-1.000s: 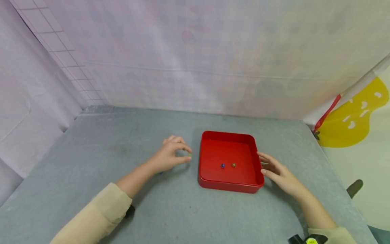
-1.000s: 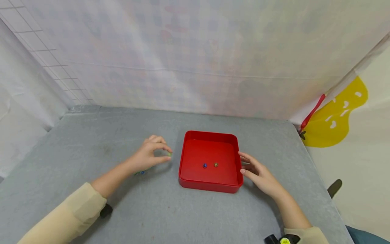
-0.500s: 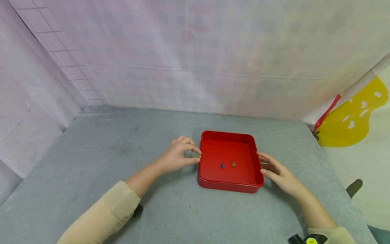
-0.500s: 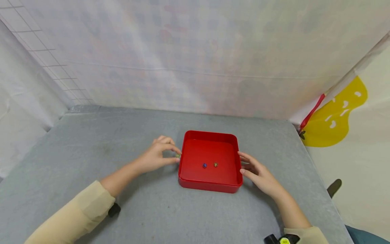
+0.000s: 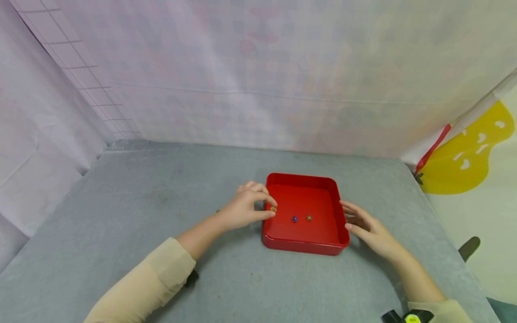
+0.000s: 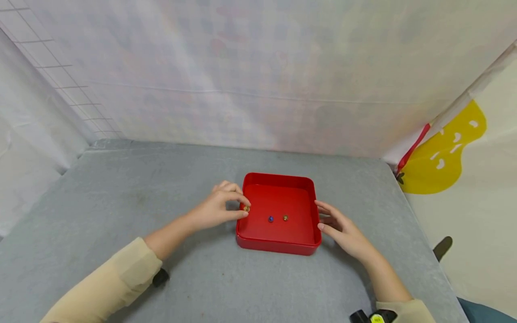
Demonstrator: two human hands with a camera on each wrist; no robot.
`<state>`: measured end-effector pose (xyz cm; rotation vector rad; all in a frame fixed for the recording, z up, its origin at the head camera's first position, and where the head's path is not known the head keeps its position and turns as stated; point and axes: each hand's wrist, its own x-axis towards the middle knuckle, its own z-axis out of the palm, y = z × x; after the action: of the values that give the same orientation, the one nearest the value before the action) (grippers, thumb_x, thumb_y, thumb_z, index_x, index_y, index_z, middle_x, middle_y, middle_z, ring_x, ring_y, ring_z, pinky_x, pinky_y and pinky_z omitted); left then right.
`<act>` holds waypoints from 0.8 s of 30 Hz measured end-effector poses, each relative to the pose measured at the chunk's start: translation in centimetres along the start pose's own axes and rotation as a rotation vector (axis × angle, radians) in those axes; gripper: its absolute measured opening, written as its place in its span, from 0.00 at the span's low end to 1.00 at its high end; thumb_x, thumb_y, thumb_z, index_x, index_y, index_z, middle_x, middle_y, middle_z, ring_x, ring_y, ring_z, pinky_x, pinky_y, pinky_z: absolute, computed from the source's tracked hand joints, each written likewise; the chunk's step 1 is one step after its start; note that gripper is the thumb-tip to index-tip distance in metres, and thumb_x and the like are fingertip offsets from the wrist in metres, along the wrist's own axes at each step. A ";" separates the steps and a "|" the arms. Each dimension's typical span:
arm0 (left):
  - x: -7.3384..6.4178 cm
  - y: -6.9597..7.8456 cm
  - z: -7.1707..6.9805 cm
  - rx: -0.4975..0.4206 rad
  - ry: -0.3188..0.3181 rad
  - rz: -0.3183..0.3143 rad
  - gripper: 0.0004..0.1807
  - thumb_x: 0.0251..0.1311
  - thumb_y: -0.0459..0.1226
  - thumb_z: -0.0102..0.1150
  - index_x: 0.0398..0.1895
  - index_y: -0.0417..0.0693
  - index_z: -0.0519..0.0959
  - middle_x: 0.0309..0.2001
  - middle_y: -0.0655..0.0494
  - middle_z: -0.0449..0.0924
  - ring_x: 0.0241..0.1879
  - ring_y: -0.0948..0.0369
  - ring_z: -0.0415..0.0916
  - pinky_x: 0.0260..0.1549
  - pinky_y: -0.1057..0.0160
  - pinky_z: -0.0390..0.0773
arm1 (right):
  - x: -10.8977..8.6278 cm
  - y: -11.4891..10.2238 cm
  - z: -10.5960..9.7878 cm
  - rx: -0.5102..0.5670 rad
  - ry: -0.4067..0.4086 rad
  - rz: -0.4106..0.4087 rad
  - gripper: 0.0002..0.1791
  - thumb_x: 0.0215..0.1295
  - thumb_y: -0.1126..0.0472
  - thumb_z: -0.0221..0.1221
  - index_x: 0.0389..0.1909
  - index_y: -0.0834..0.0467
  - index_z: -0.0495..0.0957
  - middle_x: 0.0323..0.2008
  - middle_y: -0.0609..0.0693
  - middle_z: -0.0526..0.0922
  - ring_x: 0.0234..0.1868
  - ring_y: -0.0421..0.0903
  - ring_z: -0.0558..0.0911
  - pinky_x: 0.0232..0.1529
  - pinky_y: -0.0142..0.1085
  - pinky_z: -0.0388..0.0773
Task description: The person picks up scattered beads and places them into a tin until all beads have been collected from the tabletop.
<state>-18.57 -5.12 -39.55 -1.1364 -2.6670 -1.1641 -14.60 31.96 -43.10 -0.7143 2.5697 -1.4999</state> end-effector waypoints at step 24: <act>1.3 1.0 1.6 0.023 -0.055 0.019 0.09 0.58 0.41 0.66 0.40 0.51 0.86 0.39 0.55 0.74 0.44 0.64 0.62 0.47 0.55 0.57 | 0.0 -0.1 0.1 0.014 -0.005 -0.005 0.32 0.68 0.68 0.52 0.72 0.61 0.56 0.62 0.68 0.66 0.52 0.35 0.75 0.44 0.33 0.76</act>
<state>-18.49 -2.88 -39.69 -1.2051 -2.6960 -1.1117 -14.56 31.87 -43.05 -0.7220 2.5531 -1.5144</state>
